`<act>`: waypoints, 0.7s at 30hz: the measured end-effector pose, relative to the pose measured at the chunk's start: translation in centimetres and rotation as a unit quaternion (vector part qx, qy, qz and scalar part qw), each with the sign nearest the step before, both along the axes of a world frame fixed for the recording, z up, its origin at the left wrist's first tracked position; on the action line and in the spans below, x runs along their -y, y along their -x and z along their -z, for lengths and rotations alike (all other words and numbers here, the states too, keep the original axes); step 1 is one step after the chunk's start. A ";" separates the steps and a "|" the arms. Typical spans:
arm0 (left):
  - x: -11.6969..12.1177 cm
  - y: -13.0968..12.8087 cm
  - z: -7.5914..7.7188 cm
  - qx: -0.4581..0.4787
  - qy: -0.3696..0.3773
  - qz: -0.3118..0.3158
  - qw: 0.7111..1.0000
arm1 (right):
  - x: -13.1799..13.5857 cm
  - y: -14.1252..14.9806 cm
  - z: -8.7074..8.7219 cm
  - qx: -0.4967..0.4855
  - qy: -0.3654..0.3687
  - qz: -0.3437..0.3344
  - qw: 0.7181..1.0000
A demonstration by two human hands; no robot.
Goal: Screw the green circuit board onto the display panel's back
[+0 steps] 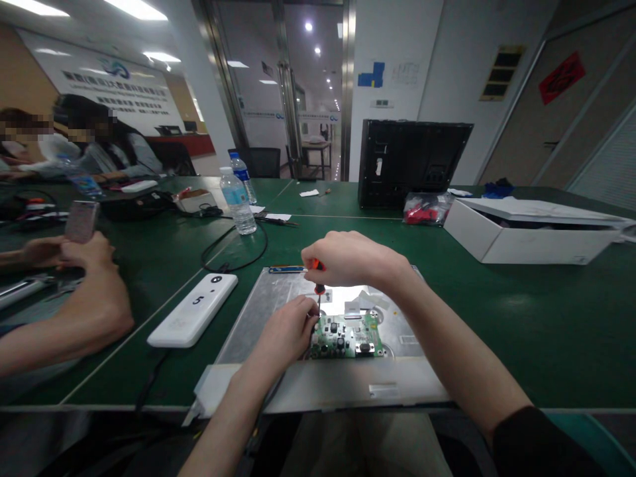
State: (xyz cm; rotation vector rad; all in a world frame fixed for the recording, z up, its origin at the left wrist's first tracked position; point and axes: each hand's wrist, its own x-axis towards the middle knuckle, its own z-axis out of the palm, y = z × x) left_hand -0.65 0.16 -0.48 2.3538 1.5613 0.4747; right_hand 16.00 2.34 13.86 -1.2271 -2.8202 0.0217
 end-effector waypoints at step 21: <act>-0.1 -0.1 -0.1 -0.009 0.008 -0.010 1.000 | 0.0 -0.1 0.1 0.002 0.001 -0.002 1.000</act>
